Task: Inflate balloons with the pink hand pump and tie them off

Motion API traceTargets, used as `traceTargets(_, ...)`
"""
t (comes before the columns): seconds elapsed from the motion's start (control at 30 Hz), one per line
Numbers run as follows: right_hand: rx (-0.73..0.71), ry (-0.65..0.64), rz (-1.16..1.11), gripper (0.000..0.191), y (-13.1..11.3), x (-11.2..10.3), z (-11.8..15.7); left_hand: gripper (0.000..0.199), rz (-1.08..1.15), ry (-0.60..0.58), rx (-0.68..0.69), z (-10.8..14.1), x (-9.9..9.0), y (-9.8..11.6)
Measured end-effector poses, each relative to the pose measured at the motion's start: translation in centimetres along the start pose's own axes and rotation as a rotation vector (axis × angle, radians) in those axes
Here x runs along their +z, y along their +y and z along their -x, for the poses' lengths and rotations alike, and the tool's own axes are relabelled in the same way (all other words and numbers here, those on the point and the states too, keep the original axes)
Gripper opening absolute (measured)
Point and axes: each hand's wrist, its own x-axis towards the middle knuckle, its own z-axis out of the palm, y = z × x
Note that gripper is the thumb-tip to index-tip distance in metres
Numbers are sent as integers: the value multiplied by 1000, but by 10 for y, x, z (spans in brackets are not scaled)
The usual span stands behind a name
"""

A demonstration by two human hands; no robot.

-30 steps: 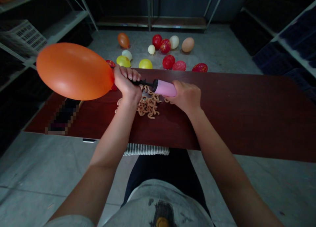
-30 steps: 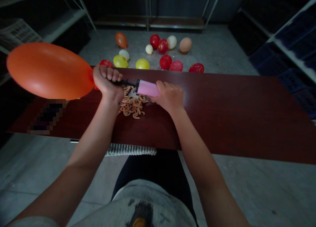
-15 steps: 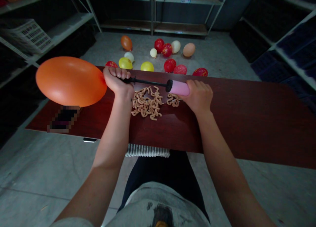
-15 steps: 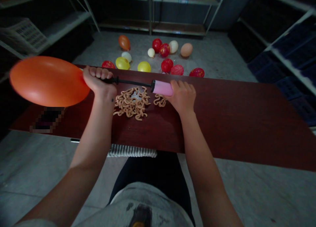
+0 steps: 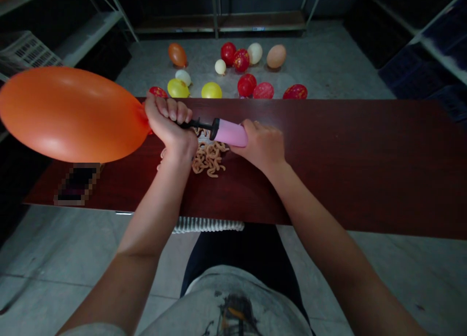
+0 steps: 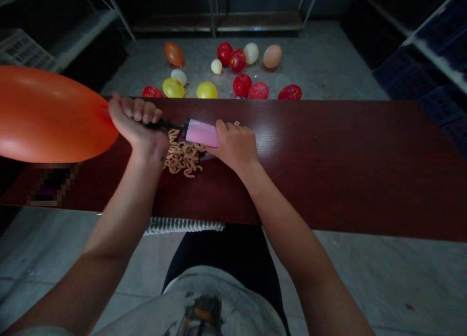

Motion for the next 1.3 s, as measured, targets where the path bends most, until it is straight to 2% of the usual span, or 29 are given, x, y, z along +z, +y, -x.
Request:
traceTargets(0.1, 3, -24, -16, 52, -6, -1, 1, 58, -38, 3, -65, 12, 9, -9)
traceTargets(0.3, -4, -8, -10, 54, -1, 3, -2, 56, -36, 68, -48, 16, 16, -13)
traceTargets(0.53, -11, 51, 27, 54, 4, 2, -6, 54, -68, 78, -54, 3, 8, -3)
traceTargets(0.67, -14, 85, 88, 51, 14, 2, -7, 52, -20, 137, -13, -11, -1, 5)
traceTargets(0.8, -9, 138, 134, 53, 27, 7, -8, 58, -101, 153, -4, -27, -13, 13)
traceTargets(0.97, -1, 163, 172, 54, 33, 11, -9, 65, -53, 208, 63, -41, -23, 18)
traceTargets(1.1, -6, 137, 159, 53, 29, 12, -10, 65, 26, 227, 93, -43, -25, 23)
traceTargets(1.3, -5, 109, 124, 51, 25, 12, -7, 54, 148, 265, 118, -37, -18, 25)
